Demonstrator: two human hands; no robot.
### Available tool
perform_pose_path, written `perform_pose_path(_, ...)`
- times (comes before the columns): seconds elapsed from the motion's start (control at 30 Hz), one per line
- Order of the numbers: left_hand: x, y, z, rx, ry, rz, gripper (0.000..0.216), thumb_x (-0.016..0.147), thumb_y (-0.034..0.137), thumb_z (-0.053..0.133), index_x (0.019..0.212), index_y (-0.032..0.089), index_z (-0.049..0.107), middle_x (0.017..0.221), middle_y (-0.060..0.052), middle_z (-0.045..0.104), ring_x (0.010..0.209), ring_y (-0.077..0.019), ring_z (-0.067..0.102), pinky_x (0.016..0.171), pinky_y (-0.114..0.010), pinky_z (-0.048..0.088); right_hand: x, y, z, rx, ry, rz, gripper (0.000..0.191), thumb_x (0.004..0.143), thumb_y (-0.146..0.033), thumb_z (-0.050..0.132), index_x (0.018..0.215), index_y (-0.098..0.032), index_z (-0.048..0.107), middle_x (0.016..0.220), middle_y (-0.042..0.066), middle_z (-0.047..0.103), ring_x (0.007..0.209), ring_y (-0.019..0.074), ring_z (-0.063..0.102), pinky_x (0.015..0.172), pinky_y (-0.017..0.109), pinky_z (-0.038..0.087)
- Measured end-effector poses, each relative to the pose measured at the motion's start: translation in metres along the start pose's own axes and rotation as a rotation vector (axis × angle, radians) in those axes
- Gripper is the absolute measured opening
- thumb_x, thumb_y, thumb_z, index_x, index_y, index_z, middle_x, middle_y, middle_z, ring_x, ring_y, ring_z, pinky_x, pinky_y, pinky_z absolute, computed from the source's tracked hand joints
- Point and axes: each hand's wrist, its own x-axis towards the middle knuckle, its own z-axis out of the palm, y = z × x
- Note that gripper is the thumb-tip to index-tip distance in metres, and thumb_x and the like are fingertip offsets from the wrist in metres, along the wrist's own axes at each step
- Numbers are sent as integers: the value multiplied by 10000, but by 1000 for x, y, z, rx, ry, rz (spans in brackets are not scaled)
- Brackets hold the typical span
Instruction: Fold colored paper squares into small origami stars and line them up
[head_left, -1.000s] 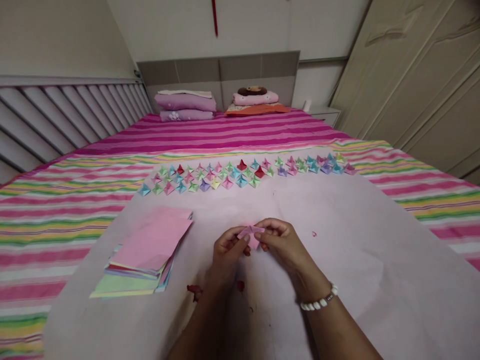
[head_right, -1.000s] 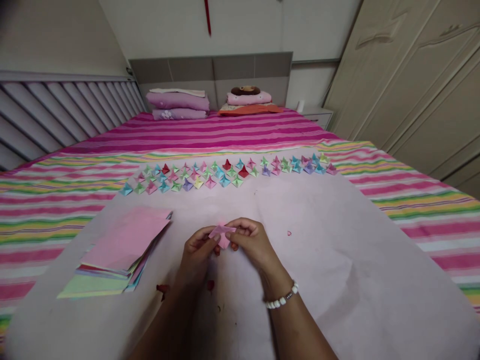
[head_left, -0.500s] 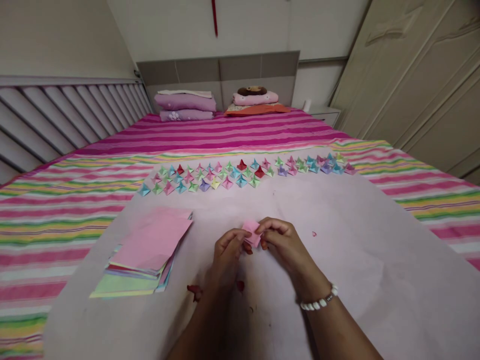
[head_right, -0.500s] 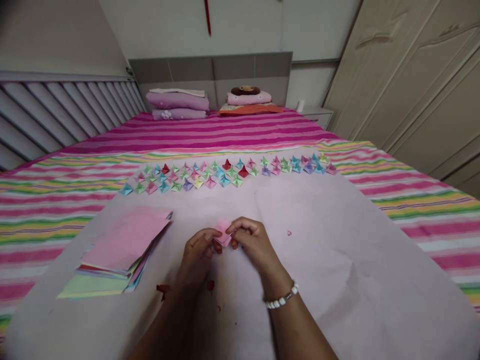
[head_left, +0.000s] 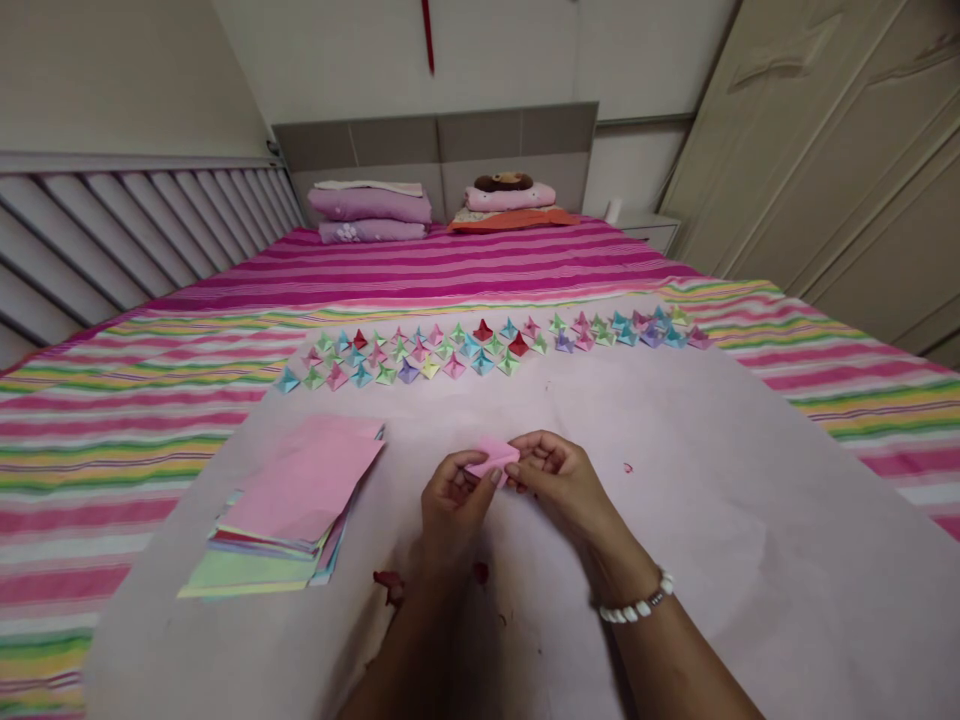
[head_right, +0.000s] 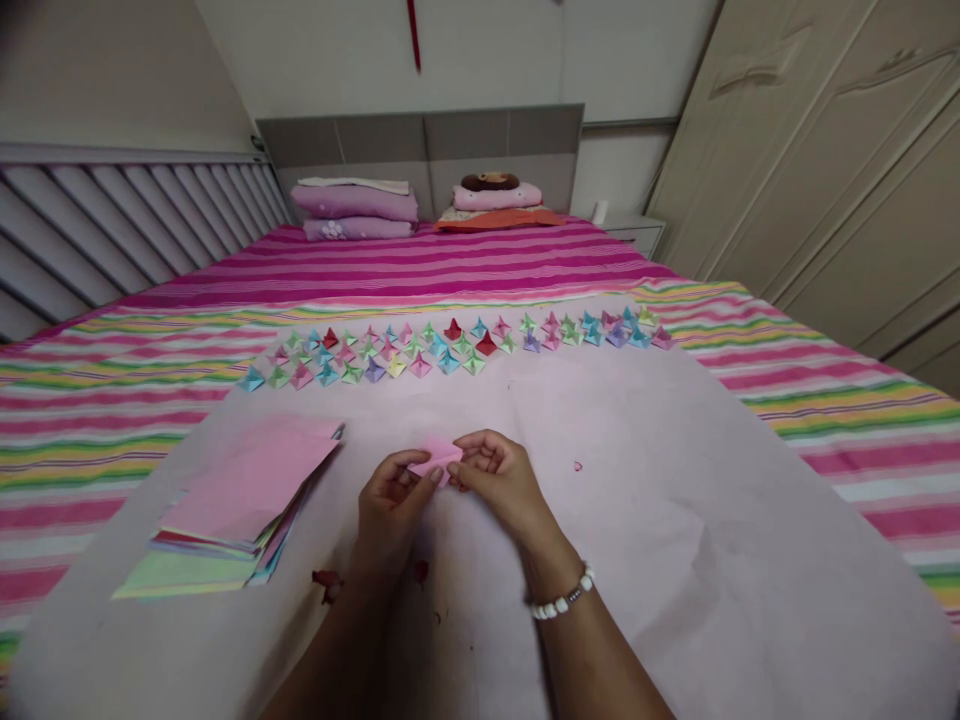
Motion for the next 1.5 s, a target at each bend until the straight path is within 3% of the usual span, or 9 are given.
perform_pose_path(0.3, 2, -6, -1, 20, -7, 27, 299, 666, 309, 741, 913, 174, 642, 564, 56, 541, 529, -78, 496, 526, -189, 384, -1, 2, -2, -11, 12, 40, 182, 650, -300, 772, 719, -151, 692, 539, 10, 654, 493, 112, 572, 499, 232, 444)
perform_pose_path(0.43, 1, -3, 0, -1, -36, 11, 264, 683, 325, 726, 875, 169, 635, 528, 59, 524, 515, -78, 494, 516, -188, 380, -2, 1, -1, 21, -1, 5, 218, 684, -287, 743, 859, -166, 698, 580, 2, 656, 506, 117, 583, 507, 239, 451)
perform_pose_path(0.6, 0, -3, 0, -71, -158, 35, 364, 612, 277, 782, 929, 182, 632, 712, 10, 621, 608, -104, 552, 581, -216, 430, -3, -2, 0, 18, 10, -12, 273, 704, -287, 727, 953, -179, 695, 542, -18, 629, 468, 113, 552, 496, 248, 445)
perform_pose_path(0.77, 2, -2, -4, 30, -39, -22, 210, 702, 318, 710, 856, 180, 671, 497, 61, 498, 487, -79, 459, 498, -191, 366, -5, -6, 0, 35, -83, 46, 186, 756, -302, 669, 872, -160, 697, 549, 9, 645, 506, 130, 585, 532, 260, 454)
perform_pose_path(1.0, 4, -2, -3, -50, -51, -51, 205, 682, 339, 715, 786, 168, 670, 525, 55, 532, 489, -68, 449, 497, -186, 353, -5, -4, -3, 13, -109, 35, 123, 690, -206, 662, 806, -169, 681, 563, 0, 646, 530, 131, 571, 549, 261, 441)
perform_pose_path(1.23, 2, 1, 0, -83, -176, -106, 230, 658, 281, 737, 852, 174, 676, 650, 16, 649, 582, -107, 551, 562, -215, 397, -4, -4, -3, 1, -91, 39, 104, 664, -141, 611, 734, -164, 685, 523, -15, 617, 494, 110, 534, 524, 237, 407)
perform_pose_path(1.5, 4, -1, -1, -88, -96, -92, 138, 654, 281, 723, 735, 181, 675, 628, 26, 631, 594, -110, 546, 590, -221, 396, -4, -2, -2, -2, -104, 50, 131, 664, -162, 626, 764, -164, 712, 559, 0, 645, 525, 124, 562, 542, 251, 430)
